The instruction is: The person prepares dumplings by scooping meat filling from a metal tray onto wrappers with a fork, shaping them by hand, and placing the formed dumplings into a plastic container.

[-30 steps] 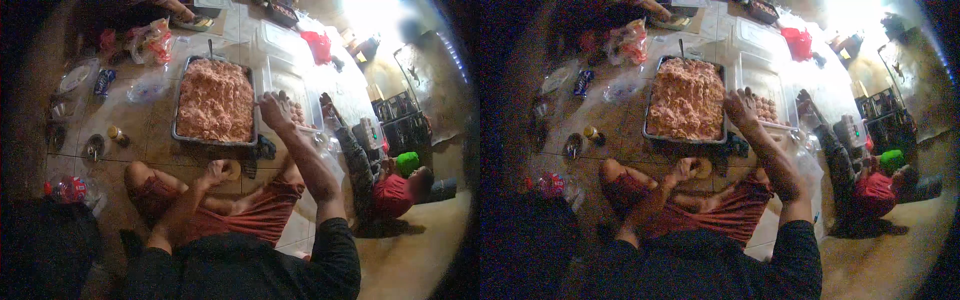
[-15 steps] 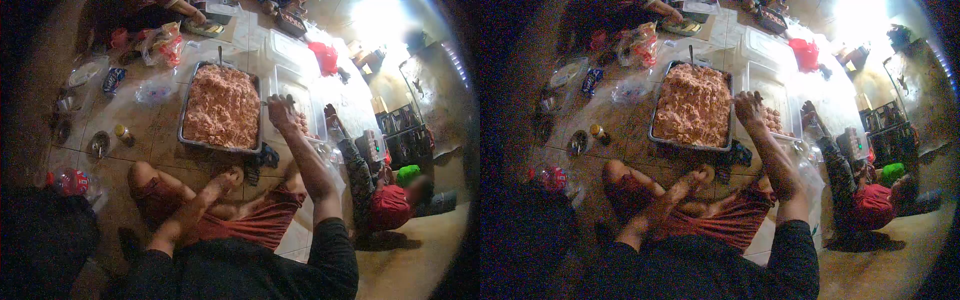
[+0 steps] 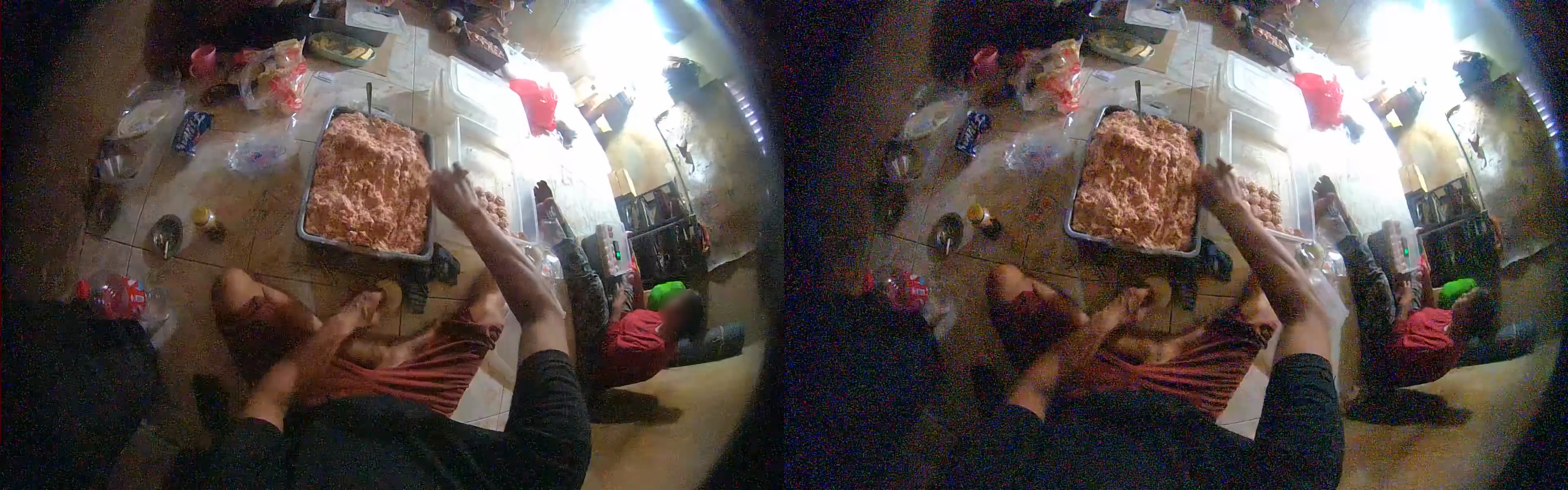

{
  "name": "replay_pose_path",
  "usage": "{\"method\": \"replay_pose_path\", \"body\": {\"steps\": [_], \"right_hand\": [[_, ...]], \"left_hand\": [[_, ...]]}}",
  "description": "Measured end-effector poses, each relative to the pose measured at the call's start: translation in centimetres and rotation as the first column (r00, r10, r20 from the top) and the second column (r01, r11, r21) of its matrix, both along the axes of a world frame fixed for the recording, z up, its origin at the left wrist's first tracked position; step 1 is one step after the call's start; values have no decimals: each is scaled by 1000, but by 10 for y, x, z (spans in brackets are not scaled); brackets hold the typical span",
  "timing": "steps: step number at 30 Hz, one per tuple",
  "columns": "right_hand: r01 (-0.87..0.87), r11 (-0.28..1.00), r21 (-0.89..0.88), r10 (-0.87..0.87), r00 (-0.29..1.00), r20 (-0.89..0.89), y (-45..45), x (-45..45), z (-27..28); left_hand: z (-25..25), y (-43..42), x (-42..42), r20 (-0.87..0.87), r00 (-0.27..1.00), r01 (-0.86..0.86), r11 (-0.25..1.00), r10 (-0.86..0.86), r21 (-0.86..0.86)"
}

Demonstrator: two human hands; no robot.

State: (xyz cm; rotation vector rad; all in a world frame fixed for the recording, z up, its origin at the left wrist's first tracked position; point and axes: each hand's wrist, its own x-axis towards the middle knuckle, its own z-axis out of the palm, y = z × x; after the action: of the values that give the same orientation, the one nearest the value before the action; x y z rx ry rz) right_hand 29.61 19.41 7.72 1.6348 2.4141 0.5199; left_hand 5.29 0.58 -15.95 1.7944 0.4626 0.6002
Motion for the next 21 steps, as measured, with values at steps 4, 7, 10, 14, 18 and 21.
{"method": "replay_pose_path", "body": {"steps": [4,7,10,14,18,21], "right_hand": [[-186,906,-381,203,979,5,-33,-1,24],[-261,928,-267,273,962,7,-13,19,31],[-30,982,-186,28,1000,-15,-8,20,18],[-210,974,83,175,473,-864,-43,21,-21],[-321,887,-331,220,926,-308,-66,47,-12],[-285,945,-158,144,800,-583,-111,16,26]], "left_hand": [[2,2,0,-6,1000,-23,998,23,-63],[40,1,0,-118,987,-128,982,111,-143],[56,4,1,-180,973,-185,955,145,-232],[45,7,-2,114,911,-307,835,397,-456],[85,15,-13,442,807,12,737,392,-676],[69,32,-7,818,557,546,680,142,-490]]}}
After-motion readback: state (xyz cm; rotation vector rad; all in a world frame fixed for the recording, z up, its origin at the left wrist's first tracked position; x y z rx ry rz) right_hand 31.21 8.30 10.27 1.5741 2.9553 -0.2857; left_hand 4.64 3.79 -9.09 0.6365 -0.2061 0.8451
